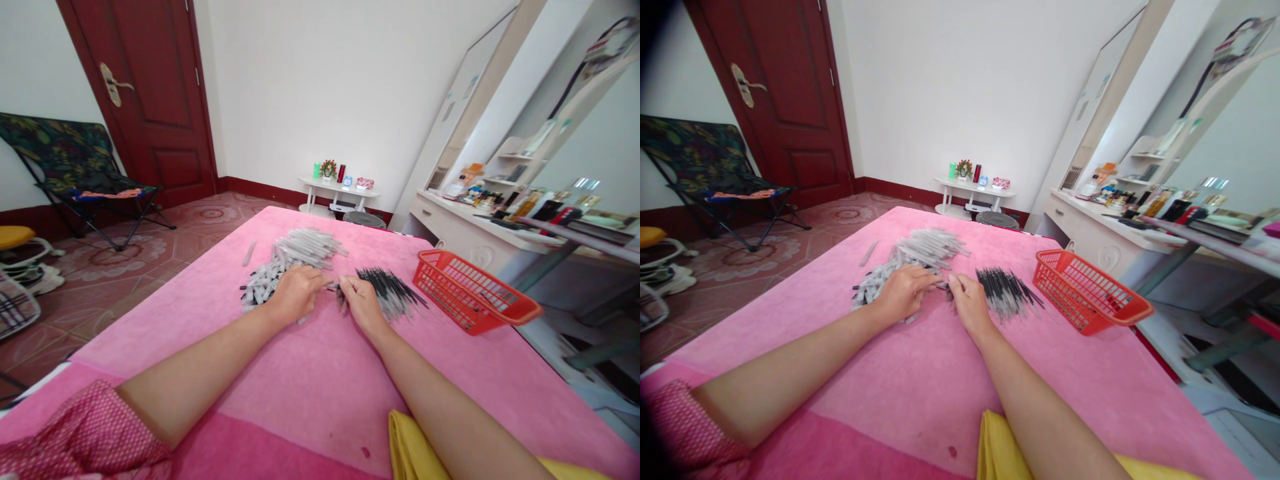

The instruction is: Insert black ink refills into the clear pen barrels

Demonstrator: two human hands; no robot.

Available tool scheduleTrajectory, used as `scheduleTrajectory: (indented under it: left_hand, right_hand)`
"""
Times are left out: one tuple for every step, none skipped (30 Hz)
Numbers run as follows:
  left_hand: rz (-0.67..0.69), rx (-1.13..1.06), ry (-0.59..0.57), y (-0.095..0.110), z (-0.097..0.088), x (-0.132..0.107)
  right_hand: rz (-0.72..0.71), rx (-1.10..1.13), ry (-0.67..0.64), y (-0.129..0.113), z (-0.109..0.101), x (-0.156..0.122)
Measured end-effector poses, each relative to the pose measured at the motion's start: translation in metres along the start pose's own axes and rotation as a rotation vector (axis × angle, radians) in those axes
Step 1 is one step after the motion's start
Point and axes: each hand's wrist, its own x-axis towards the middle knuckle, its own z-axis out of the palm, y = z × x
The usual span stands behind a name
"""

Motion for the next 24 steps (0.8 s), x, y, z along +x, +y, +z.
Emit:
scheduleTrajectory:
  left_hand:
    - [-0.006,-0.002,0.002,-0.0003,0.0001,0.0001]
    - [-0.014,-0.008,0.006,-0.0006,0.0001,0.0002]
    - [-0.022,-0.013,0.011,-0.0009,0.0001,0.0003]
    - [-0.024,-0.016,0.012,-0.0011,0.0000,0.0003]
    - [-0.019,-0.014,0.009,-0.0011,-0.0002,0.0003]
    - [-0.010,-0.008,0.005,-0.0011,-0.0004,0.0002]
    - [0.001,-0.002,-0.001,-0.0009,-0.0007,0.0002]
    - [0.007,0.002,-0.005,-0.0008,-0.0010,0.0001]
    - [0.007,0.001,-0.007,-0.0008,-0.0012,0.0000]
    - [0.000,-0.006,-0.005,-0.0010,-0.0013,-0.0001]
    - [-0.013,-0.017,0.000,-0.0014,-0.0013,-0.0002]
    - [-0.027,-0.029,0.005,-0.0018,-0.0012,-0.0002]
    - [-0.036,-0.039,0.009,-0.0023,-0.0010,-0.0003]
    - [-0.040,-0.044,0.009,-0.0027,-0.0008,-0.0004]
    - [-0.039,-0.045,0.007,-0.0030,-0.0007,-0.0004]
    - [-0.036,-0.044,0.004,-0.0031,-0.0006,-0.0005]
    - [-0.033,-0.042,0.000,-0.0030,-0.0006,-0.0005]
    - [-0.033,-0.040,-0.003,-0.0028,-0.0006,-0.0005]
    - [-0.034,-0.039,-0.004,-0.0024,-0.0007,-0.0005]
    - [-0.037,-0.039,-0.005,-0.0021,-0.0008,-0.0004]
    - [-0.038,-0.039,-0.004,-0.0017,-0.0009,-0.0004]
    - [-0.036,-0.037,-0.006,-0.0014,-0.0009,-0.0004]
    - [-0.031,-0.034,-0.009,-0.0011,-0.0009,-0.0004]
    - [-0.025,-0.029,-0.013,-0.0010,-0.0009,-0.0004]
  right_hand:
    - [-0.015,0.014,0.015,-0.0008,0.0002,0.0000]
    - [-0.040,0.026,0.030,-0.0017,0.0003,0.0000]
    - [-0.063,0.029,0.044,-0.0024,0.0004,0.0000]
    - [-0.075,0.022,0.048,-0.0027,0.0003,0.0001]
    - [-0.073,0.006,0.047,-0.0026,0.0001,0.0002]
    - [-0.059,-0.018,0.041,-0.0021,-0.0002,0.0002]
    - [-0.042,-0.044,0.033,-0.0011,-0.0005,0.0002]
    - [-0.026,-0.065,0.023,0.0000,-0.0009,0.0002]
    - [-0.019,-0.077,0.017,0.0011,-0.0012,0.0002]
    - [-0.025,-0.084,0.016,0.0020,-0.0013,0.0002]
    - [-0.040,-0.089,0.019,0.0027,-0.0012,0.0001]
    - [-0.057,-0.094,0.021,0.0032,-0.0009,0.0000]
    - [-0.068,-0.096,0.017,0.0033,-0.0005,-0.0002]
    - [-0.065,-0.092,0.009,0.0031,0.0000,-0.0003]
    - [-0.051,-0.084,-0.006,0.0028,0.0004,-0.0005]
    - [-0.035,-0.077,-0.024,0.0025,0.0009,-0.0007]
    - [-0.021,-0.069,-0.034,0.0021,0.0012,-0.0008]
    - [-0.016,-0.060,-0.031,0.0019,0.0015,-0.0008]
    - [-0.021,-0.052,-0.020,0.0019,0.0017,-0.0008]
    - [-0.035,-0.048,-0.005,0.0021,0.0018,-0.0006]
    - [-0.048,-0.047,0.005,0.0025,0.0019,-0.0005]
    - [-0.051,-0.045,0.007,0.0030,0.0019,-0.0004]
    - [-0.039,-0.043,-0.001,0.0035,0.0018,-0.0003]
    - [-0.019,-0.041,-0.013,0.0039,0.0017,-0.0003]
